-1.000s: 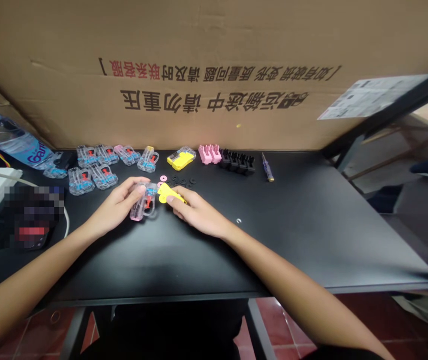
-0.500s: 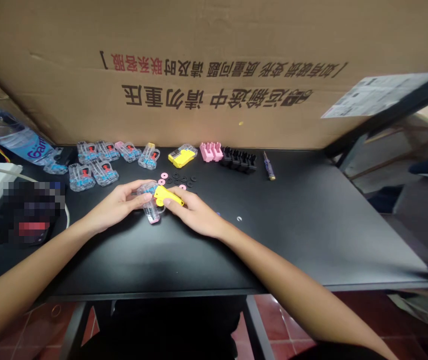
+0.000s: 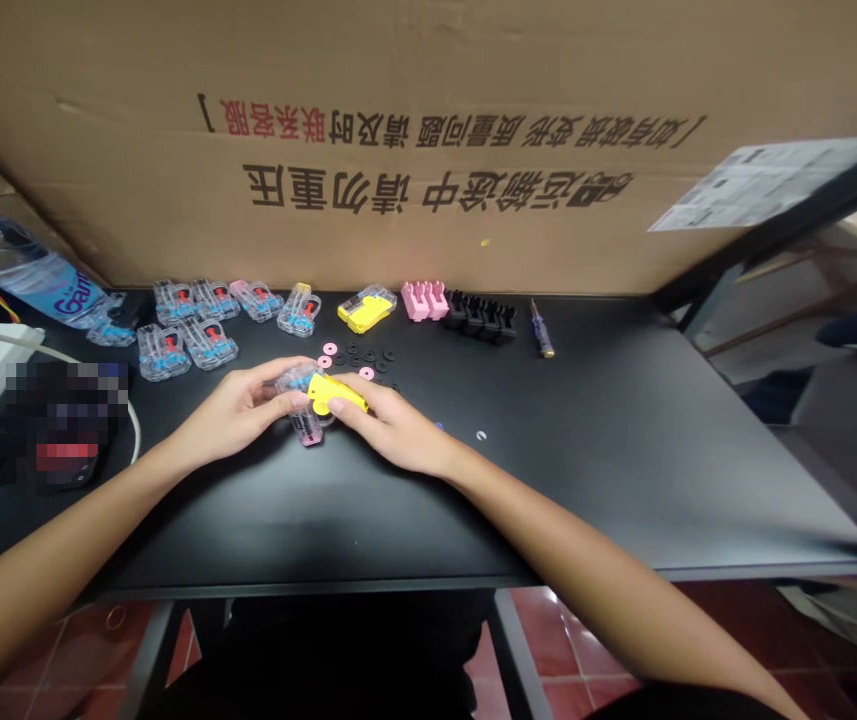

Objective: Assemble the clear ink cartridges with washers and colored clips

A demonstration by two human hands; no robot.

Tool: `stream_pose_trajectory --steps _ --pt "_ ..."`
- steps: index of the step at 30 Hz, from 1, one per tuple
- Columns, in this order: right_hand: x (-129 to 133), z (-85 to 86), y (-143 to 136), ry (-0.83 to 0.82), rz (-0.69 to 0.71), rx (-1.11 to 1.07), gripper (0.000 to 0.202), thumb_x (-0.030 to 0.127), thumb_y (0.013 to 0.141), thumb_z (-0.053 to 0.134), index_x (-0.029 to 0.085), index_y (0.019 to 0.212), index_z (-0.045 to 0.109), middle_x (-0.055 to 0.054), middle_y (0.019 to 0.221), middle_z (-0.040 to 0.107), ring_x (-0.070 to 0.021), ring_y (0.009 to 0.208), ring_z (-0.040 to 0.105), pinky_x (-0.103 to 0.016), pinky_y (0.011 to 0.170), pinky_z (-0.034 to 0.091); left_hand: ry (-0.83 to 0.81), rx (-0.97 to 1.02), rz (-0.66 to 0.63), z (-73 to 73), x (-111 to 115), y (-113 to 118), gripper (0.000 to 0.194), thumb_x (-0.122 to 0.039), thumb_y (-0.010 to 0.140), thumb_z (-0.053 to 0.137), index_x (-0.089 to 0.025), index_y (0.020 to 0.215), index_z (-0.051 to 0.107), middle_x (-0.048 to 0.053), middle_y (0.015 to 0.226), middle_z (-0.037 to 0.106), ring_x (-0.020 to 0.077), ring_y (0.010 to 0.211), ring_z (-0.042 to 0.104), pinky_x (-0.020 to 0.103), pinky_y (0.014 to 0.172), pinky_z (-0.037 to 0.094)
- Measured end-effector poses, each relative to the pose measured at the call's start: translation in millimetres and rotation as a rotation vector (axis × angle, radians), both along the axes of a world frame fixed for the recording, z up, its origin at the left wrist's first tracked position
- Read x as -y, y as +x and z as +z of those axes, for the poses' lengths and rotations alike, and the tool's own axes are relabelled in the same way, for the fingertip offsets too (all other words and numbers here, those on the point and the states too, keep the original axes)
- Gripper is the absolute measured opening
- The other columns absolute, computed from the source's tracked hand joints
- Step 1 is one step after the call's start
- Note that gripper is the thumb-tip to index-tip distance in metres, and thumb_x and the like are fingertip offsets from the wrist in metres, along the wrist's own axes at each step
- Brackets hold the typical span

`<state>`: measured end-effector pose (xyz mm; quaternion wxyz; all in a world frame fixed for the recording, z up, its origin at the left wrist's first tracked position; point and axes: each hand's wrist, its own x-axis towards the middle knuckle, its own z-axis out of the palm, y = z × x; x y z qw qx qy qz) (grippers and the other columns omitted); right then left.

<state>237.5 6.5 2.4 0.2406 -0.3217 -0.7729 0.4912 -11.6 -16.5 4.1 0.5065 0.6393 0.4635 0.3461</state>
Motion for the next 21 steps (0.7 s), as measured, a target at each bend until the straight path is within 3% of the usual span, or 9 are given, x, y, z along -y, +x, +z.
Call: stream_pose_trajectory --steps 6,10,13,15,18,21 --pt "-0.5 5.3 1.1 -0.053 0.028 -0.007 0.048 0.058 0.110 0.055 0.019 0.134 0.069 -0.010 0.118 0.073 -0.0238 0.103 0.066 -0.037 0.093 0.054 -0.026 -0.005 -0.005 6.9 2.0 -0.1 0.057 -0.044 0.094 0.076 -0.018 0.144 0.070 0.010 0.131 0.080 0.0284 0.107 0.080 0.043 0.102 0.062" --pt "0.3 7.6 0.0 -0.246 0.047 -0.050 0.057 0.066 0.107 0.056 0.017 0.136 0.067 0.001 0.080 0.057 -0.0143 0.068 0.051 -0.027 0.061 0.046 -0.143 0.119 -0.023 8.3 -0.8 1.6 0.050 -0.047 0.089 0.083 -0.018 0.129 0.075 0.010 0.123 0.081 0.0269 0.107 0.079 0.043 0.098 0.065" --pt "1.9 4.6 -2.0 -0.316 -0.027 -0.111 0.059 0.066 0.108 0.054 0.018 0.142 0.061 0.006 0.073 0.045 -0.0104 0.055 0.038 -0.024 0.048 0.035 -0.165 0.238 0.062 7.3 -2.3 4.5 0.051 -0.051 0.087 0.086 -0.017 0.124 0.072 0.010 0.121 0.080 0.0242 0.104 0.079 0.041 0.097 0.066" --pt "1.6 1.9 -2.9 -0.329 -0.114 -0.164 0.058 0.065 0.109 0.052 0.019 0.143 0.058 0.005 0.077 0.049 -0.0098 0.053 0.038 -0.024 0.046 0.036 -0.185 0.256 0.090 7.1 -2.2 5.3 0.054 -0.053 0.086 0.087 -0.017 0.123 0.069 0.010 0.116 0.080 0.0221 0.096 0.080 0.039 0.091 0.067" --pt "-1.6 1.3 -1.5 -0.294 -0.169 -0.159 0.054 0.063 0.110 0.048 0.019 0.140 0.058 0.001 0.088 0.059 -0.0105 0.055 0.045 -0.025 0.049 0.041 -0.229 0.142 0.024 8.9 -1.0 3.1 0.051 -0.053 0.084 0.088 -0.016 0.114 0.068 0.009 0.101 0.081 0.0205 0.085 0.079 0.031 0.073 0.064" --pt "-5.7 6.9 3.1 -0.088 -0.146 0.039 0.046 0.056 0.110 0.053 0.017 0.131 0.066 -0.003 0.093 0.068 -0.0141 0.065 0.055 -0.028 0.060 0.045 -0.203 -0.070 -0.047 13.9 0.5 -3.1 0.043 -0.053 0.090 0.080 -0.016 0.109 0.068 0.008 0.089 0.081 0.0203 0.078 0.076 0.025 0.057 0.053"
